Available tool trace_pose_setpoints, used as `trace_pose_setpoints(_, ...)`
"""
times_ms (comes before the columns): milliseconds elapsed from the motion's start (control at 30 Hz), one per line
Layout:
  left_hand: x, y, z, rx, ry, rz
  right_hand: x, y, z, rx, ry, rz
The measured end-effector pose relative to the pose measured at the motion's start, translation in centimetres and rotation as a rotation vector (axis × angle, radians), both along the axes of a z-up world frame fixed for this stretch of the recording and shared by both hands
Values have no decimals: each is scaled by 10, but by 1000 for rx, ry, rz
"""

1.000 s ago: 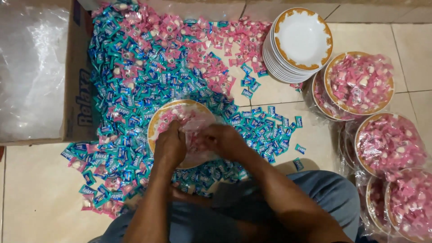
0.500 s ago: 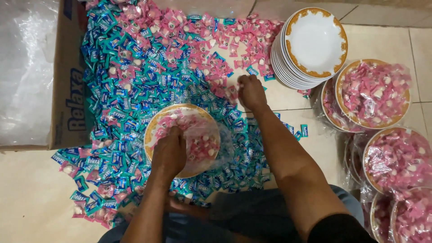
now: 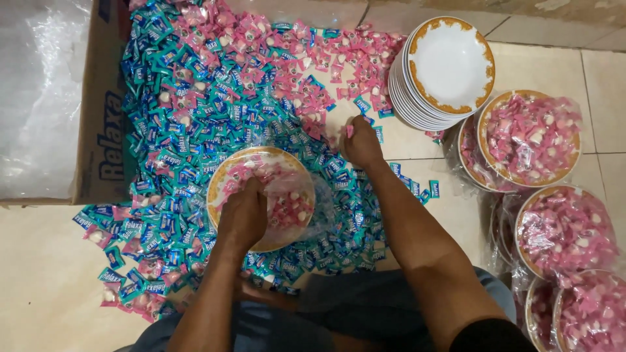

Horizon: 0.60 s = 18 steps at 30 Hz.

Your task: Packing pink candies into a plastic bag placed on a decorative plate from a large pile on the floor.

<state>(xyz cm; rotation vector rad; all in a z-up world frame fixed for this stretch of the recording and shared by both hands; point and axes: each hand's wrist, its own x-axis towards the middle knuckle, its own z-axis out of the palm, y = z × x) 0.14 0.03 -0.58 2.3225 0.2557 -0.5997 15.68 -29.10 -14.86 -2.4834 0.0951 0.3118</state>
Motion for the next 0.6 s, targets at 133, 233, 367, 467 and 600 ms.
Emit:
trace_pose_setpoints(133, 1, 0, -7, 24, 7, -55, -11, 37, 29, -7, 19, 60)
trace_pose_setpoints(233, -1, 1, 2, 14, 21, -35, -5, 43, 0, -183, 113, 98)
trace_pose_setpoints(367, -5, 4, 3, -9, 24, -7, -15, 39, 25, 37, 72, -46)
trace_pose_setpoints(467, -2, 3, -5, 14, 23, -33, -18, 17, 24, 164, -7, -97)
trace_pose_setpoints(600, 0, 1, -8, 34, 28, -50, -39, 24, 22, 105, -128, 97)
